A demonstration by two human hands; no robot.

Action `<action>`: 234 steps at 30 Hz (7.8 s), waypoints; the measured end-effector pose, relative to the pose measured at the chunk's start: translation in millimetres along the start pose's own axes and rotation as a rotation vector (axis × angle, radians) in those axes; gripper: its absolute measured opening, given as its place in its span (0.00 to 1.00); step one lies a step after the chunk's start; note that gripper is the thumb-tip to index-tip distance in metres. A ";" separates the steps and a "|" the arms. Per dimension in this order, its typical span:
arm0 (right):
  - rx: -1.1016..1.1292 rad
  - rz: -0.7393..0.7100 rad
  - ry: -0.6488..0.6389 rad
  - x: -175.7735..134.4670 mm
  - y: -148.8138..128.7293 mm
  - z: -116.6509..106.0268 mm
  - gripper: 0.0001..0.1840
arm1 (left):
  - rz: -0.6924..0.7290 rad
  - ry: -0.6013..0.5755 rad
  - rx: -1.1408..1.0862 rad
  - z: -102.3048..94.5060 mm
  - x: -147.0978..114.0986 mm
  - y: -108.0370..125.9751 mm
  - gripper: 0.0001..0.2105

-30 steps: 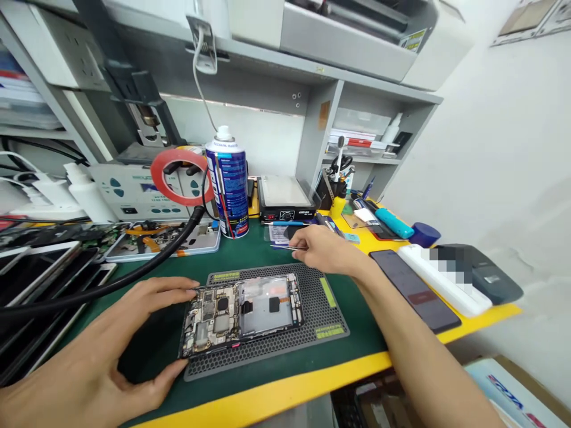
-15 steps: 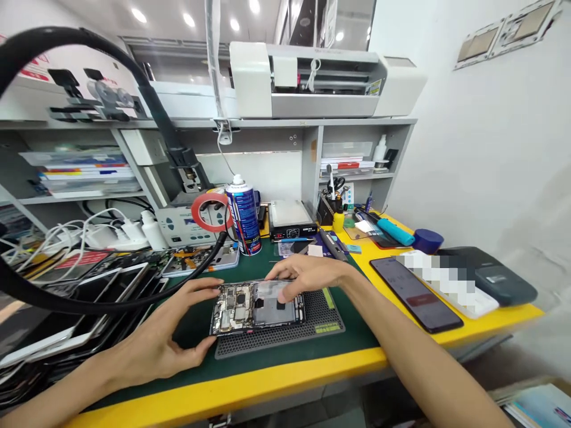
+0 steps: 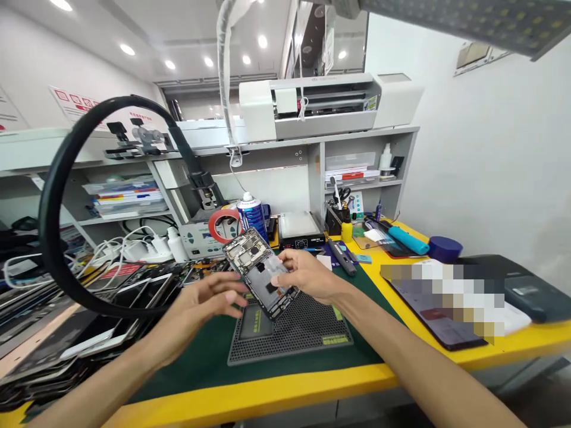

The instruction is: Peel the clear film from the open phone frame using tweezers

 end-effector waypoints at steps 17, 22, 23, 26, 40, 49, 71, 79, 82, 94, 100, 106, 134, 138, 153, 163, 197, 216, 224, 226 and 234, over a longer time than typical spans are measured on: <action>0.189 0.126 0.139 -3.4 7.1 14.9 0.20 | -0.098 -0.133 -0.250 43.6 26.9 -28.5 0.17; 0.090 0.110 0.067 -5.3 5.2 14.8 0.20 | -0.138 -0.152 -0.310 41.6 26.5 -33.4 0.14; 0.062 0.091 0.048 -5.2 5.2 14.4 0.19 | -0.146 -0.149 -0.320 41.3 26.5 -34.2 0.14; 0.043 0.074 0.008 -3.8 6.5 14.4 0.16 | -0.179 -0.138 -0.349 39.7 27.1 -36.4 0.13; -0.285 -0.069 0.208 -5.0 15.8 17.4 0.23 | -0.182 -0.050 -0.400 38.8 29.1 -37.0 0.20; -0.491 -0.226 0.392 -5.7 15.5 17.0 0.10 | -0.058 0.010 -0.236 37.7 24.6 -41.5 0.22; -0.341 -0.103 0.375 -0.8 10.3 12.1 0.10 | -0.133 0.056 -0.348 35.8 26.4 -38.6 0.21; -0.666 -0.478 0.421 -8.8 23.0 23.0 0.04 | -0.031 0.110 -0.220 39.7 20.1 -43.3 0.21; -0.656 -0.544 0.465 -8.5 23.5 23.9 0.04 | -0.022 0.110 -0.211 41.3 18.9 -45.7 0.23; -0.601 -0.522 0.456 -11.2 23.4 24.7 0.04 | 0.031 0.114 -0.089 42.2 18.2 -50.5 0.22; -0.508 -0.354 0.452 -9.4 18.5 25.5 0.05 | 0.102 0.137 -0.038 41.7 16.9 -48.1 0.19; -0.433 -0.216 0.418 -8.5 17.9 25.2 0.08 | 0.042 0.119 -0.072 43.2 19.3 -49.1 0.19; -0.277 -0.087 0.261 -11.5 2.8 26.0 0.10 | -0.214 -0.094 -0.436 34.8 32.5 -29.7 0.15; -0.248 -0.121 0.207 -12.7 3.3 24.2 0.09 | -0.317 -0.121 -0.570 32.3 32.4 -25.9 0.17; -0.106 -0.092 0.133 -12.1 3.2 20.8 0.08 | -0.246 -0.093 -0.414 35.9 33.1 -20.9 0.20; -0.164 -0.069 0.122 -15.5 -1.5 27.8 0.10 | -0.279 -0.171 -0.510 33.0 31.0 -21.5 0.21; -0.356 -0.035 0.484 -13.6 -1.8 39.5 0.07 | 0.027 -0.160 -0.187 51.2 23.3 -20.8 0.17; -0.371 -0.037 0.414 -11.6 -0.3 40.0 0.04 | 0.035 -0.133 -0.166 50.1 23.8 -21.9 0.18; -0.321 -0.077 0.345 -8.3 3.5 39.5 0.05 | 0.078 -0.097 -0.170 50.5 26.7 -24.2 0.13; -0.272 -0.063 0.328 -7.2 5.6 38.8 0.05 | 0.087 -0.088 -0.153 49.9 28.0 -25.7 0.12; -0.150 0.069 0.332 -2.7 0.8 33.0 0.06 | 0.094 -0.080 -0.042 45.8 31.2 -31.0 0.11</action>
Point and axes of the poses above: each hand's wrist, its own x-axis towards the middle knuckle, its own z-axis out of the palm, y = z × x, the point moved 1 cm from there along x, towards the middle knuckle, and after that the axes turned 8 degrees about y, right-handed, at the moved point
